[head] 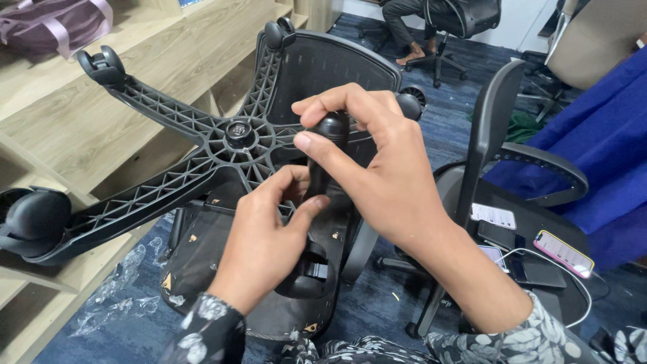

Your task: The person repeatedly inserts and removes a black plastic height-adjustment lever into the central hub of an overturned office chair base. They rotate the lever and test its fit multiple times without completing the assembly.

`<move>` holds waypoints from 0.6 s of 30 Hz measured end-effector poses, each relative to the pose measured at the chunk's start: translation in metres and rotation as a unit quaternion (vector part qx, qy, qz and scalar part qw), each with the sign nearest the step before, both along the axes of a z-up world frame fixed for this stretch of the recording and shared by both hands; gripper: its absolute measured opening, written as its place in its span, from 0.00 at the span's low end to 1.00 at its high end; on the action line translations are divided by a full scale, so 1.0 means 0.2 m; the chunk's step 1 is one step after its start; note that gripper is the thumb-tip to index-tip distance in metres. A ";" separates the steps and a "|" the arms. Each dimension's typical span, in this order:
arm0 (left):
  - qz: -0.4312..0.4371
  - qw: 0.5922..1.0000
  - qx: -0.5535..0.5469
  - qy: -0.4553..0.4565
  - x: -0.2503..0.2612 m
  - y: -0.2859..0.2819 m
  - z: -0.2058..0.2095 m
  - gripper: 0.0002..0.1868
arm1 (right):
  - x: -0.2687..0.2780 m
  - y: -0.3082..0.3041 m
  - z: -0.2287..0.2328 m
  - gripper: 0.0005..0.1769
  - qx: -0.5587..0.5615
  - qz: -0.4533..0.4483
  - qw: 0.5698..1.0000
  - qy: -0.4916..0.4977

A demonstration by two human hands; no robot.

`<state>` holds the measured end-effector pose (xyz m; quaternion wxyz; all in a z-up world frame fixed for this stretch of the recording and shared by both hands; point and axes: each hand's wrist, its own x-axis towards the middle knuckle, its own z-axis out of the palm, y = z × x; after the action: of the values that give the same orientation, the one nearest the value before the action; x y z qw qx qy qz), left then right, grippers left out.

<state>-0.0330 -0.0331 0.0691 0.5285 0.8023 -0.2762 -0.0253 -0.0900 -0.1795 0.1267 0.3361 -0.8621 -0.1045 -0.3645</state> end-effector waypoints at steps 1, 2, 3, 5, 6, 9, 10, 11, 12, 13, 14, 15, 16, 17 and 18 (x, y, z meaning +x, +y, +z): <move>-0.006 0.999 -0.036 -0.029 -0.01 -0.01 0.00 0.12 | 0.00 0.00 0.00 0.11 -0.005 0.000 1.000 0.000; -0.004 0.998 -0.041 -0.046 -0.01 -0.02 0.00 0.12 | 0.01 0.00 -0.01 0.10 -0.004 0.001 1.000 0.002; -0.002 0.997 -0.048 -0.063 -0.01 -0.03 0.00 0.12 | 0.01 0.00 -0.01 0.10 -0.004 0.002 1.000 0.004; 0.004 0.996 -0.064 -0.065 0.00 -0.05 -0.01 0.13 | 0.02 0.00 -0.01 0.11 -0.006 0.002 1.000 0.012; 0.008 0.996 -0.072 -0.051 0.00 -0.06 -0.01 0.14 | 0.02 0.00 -0.01 0.13 -0.008 0.001 1.000 0.018; 0.037 0.995 -0.065 -0.073 0.01 -0.08 -0.02 0.19 | 0.00 0.02 -0.01 0.16 -0.004 0.012 1.000 0.004; 0.050 0.993 -0.058 -0.091 0.01 -0.09 -0.03 0.21 | 0.00 0.03 -0.01 0.17 -0.002 0.018 1.000 -0.006; 0.046 0.993 -0.048 -0.093 0.02 -0.08 -0.03 0.21 | 0.00 0.04 -0.01 0.17 -0.003 -0.003 1.000 0.007; 0.043 0.994 -0.038 -0.096 0.03 -0.08 -0.03 0.21 | 0.00 0.05 -0.01 0.17 -0.003 -0.024 0.999 0.021; 0.040 0.994 -0.028 -0.099 0.03 -0.07 -0.03 0.21 | -0.01 0.06 -0.01 0.17 -0.003 -0.044 0.998 0.034; -0.010 0.992 -0.058 -0.110 0.04 -0.06 -0.03 0.22 | -0.01 0.06 0.00 0.18 0.001 -0.033 0.999 0.034; -0.059 0.987 -0.087 -0.120 0.05 -0.04 -0.03 0.25 | -0.02 0.05 0.00 0.19 0.007 -0.022 0.999 0.035; -0.108 0.979 -0.115 -0.129 0.07 -0.02 -0.03 0.27 | -0.02 0.04 0.01 0.20 0.012 -0.011 0.999 0.036; -0.118 0.985 -0.104 -0.071 0.08 -0.01 -0.02 0.26 | -0.01 0.04 0.02 0.20 0.013 0.002 0.999 0.031; -0.127 0.987 -0.093 -0.013 0.09 0.01 -0.02 0.25 | 0.00 0.03 0.02 0.20 0.014 0.015 0.999 0.025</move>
<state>-0.0140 -0.0316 0.0656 0.5897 0.7081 -0.3842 -0.0563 -0.0899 -0.1730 0.1316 0.3562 -0.8644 -0.1043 -0.3392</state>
